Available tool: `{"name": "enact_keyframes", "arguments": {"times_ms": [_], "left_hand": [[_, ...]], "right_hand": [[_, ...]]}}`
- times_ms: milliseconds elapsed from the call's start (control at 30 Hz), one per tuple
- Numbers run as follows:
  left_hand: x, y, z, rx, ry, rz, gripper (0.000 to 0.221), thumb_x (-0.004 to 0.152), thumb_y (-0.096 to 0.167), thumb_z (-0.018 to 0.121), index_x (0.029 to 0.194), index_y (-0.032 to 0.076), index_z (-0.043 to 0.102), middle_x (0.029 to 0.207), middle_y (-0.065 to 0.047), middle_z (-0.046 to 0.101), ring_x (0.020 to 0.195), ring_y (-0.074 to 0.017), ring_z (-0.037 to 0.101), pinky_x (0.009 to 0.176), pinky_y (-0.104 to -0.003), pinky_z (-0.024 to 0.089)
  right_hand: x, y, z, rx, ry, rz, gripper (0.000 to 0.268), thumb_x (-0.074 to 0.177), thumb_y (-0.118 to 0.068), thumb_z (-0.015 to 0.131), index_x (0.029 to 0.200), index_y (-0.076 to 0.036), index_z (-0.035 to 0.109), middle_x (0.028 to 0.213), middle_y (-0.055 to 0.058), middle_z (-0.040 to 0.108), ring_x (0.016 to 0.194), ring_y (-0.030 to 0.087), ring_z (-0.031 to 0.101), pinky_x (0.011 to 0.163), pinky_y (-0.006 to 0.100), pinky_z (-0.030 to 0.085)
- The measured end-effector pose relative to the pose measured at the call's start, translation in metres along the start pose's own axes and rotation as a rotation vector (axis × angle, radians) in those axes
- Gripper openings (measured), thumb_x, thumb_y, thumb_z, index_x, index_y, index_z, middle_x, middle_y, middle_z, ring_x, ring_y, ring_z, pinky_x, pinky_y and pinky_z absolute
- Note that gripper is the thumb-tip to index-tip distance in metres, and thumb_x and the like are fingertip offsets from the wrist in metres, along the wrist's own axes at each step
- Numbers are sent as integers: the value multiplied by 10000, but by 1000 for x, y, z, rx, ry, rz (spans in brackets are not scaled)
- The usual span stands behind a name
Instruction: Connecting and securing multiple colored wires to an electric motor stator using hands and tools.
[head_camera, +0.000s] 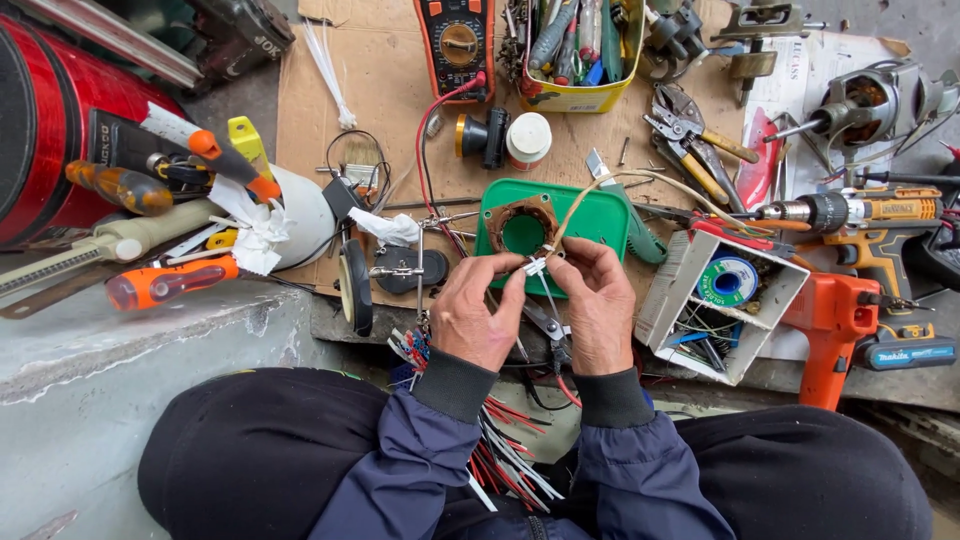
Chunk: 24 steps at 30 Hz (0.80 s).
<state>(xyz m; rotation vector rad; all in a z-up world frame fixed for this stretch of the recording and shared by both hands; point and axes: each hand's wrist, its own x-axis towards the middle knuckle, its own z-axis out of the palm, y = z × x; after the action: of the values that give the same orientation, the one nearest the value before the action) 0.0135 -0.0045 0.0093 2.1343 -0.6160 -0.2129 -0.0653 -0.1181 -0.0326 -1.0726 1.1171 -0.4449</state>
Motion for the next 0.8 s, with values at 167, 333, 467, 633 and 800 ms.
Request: {"name": "enact_keyframes", "arguments": {"times_ms": [167,333,467,633,800], "left_hand": [[13,20,-10,40,-81,-13,268,1110,222,611,1298,126,776,895,-85,728,799,-259,754,735,-405,641],[17,-7,12,56,-268,-129,367,1128,246,517,1404,166,745,762,-110,756,717,-306,781,735,-433,635],[17,-8,16,155,-316,-236,347,1063,373,524,1305,352,771,869,-85,846,899,-396,834,856,-502,640],[13,-2,11,194,-250,-143,282,1046,298,543,1209,317,772,794,-81,825,823,-355,838,802,-475,669],[14,12,-1,226,-190,63,261,1075,206,556,1168,263,793,726,-95,787,744,-340,817,693,-439,675]], "right_hand": [[3,5,-2,27,5,-18,333,945,-119,870,1261,-49,791,1098,98,780,1019,122,719,955,295,659],[3,5,-3,38,15,-30,311,960,-118,852,1255,-39,795,1102,116,792,1032,134,728,954,313,668],[4,5,-4,64,24,-13,299,957,-109,850,1246,-54,799,1108,99,793,1030,123,716,950,317,669],[5,6,-4,57,23,-20,287,965,-107,839,1243,-51,798,1105,95,790,1031,117,710,939,315,671],[5,6,-4,31,25,-25,282,971,-107,830,1245,-48,801,1113,103,796,1040,124,711,948,333,672]]}}
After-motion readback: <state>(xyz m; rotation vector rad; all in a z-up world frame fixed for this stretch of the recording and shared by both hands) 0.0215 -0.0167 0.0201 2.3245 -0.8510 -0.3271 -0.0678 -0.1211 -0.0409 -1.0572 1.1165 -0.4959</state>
